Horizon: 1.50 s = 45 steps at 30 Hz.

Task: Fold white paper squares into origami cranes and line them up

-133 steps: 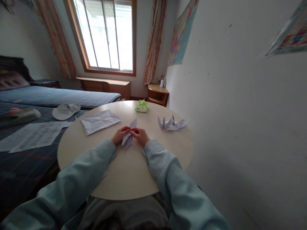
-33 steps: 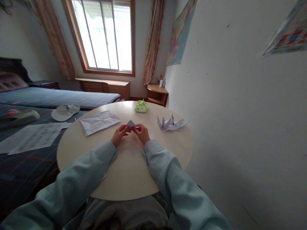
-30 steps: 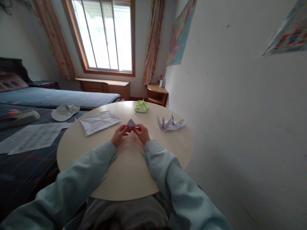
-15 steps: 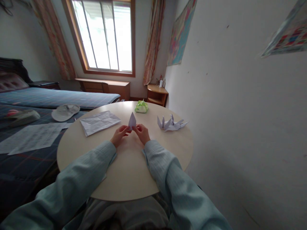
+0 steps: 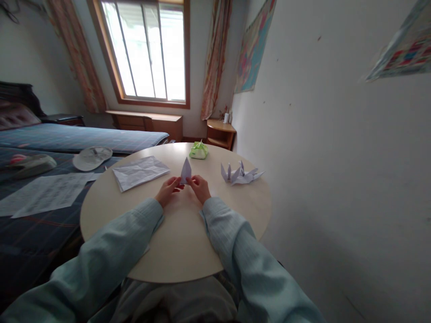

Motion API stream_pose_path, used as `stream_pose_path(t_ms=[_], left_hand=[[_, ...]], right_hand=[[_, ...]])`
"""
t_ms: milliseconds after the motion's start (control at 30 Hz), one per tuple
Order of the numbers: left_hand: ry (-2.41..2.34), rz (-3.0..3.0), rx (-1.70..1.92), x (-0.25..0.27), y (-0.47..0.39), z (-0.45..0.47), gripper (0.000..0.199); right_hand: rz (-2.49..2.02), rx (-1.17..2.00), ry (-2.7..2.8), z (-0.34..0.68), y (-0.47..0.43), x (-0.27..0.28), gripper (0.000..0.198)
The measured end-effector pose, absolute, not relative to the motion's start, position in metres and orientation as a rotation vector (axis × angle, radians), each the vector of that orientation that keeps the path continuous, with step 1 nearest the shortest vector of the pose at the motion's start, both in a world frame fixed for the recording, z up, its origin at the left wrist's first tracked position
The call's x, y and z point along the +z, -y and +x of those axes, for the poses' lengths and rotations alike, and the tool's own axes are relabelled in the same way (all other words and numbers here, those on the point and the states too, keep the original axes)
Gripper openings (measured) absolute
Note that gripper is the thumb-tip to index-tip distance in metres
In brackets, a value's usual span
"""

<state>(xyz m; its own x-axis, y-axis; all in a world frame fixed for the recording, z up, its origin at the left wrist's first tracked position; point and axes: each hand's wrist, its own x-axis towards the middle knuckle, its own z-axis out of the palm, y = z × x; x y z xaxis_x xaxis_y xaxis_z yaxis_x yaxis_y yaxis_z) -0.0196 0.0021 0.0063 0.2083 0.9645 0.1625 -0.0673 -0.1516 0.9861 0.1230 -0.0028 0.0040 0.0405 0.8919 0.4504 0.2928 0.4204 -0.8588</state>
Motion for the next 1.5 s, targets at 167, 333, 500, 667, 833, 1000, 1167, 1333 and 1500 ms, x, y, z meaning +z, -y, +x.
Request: stream_pose_path(t_ms=[167, 333, 500, 667, 833, 1000, 1167, 1333, 1500], left_hand=[[-0.943, 1.376, 1.167, 0.0076, -0.0008, -0.0193, 0.041], [-0.961, 1.404, 1.148, 0.0054, -0.0022, -0.0191, 0.042], [-0.953, 1.42, 1.147, 0.0, -0.0056, -0.0185, 0.041], [-0.952, 1.428, 1.137, -0.0002, -0.0054, -0.0179, 0.041], [-0.959, 1.428, 1.14, 0.0018, -0.0038, -0.0178, 0.042], [-0.959, 1.434, 1.144, 0.0019, -0.0037, -0.0179, 0.043], [-0.962, 1.441, 1.145, 0.0014, -0.0043, -0.0182, 0.043], [-0.955, 1.442, 1.145, 0.0003, -0.0051, -0.0181, 0.043], [-0.949, 1.434, 1.138, -0.0003, -0.0064, -0.0176, 0.043]], right_hand=[[-1.124, 0.615, 1.54, 0.123, 0.003, 0.0028, 0.034], [-1.147, 0.558, 1.593, 0.1225, 0.0032, 0.0017, 0.031], [-1.136, 0.542, 1.623, 0.1234, 0.0012, -0.0008, 0.031], [-1.145, 0.511, 1.651, 0.1244, 0.001, -0.0003, 0.031], [-1.147, 0.509, 1.654, 0.1238, 0.0022, 0.0011, 0.03], [-1.138, 0.508, 1.653, 0.1235, 0.0014, -0.0001, 0.03], [-1.134, 0.509, 1.653, 0.1232, 0.0021, 0.0012, 0.029], [-1.155, 0.476, 1.671, 0.1228, 0.0047, 0.0045, 0.027], [-1.167, 0.459, 1.692, 0.1228, 0.0051, 0.0051, 0.025]])
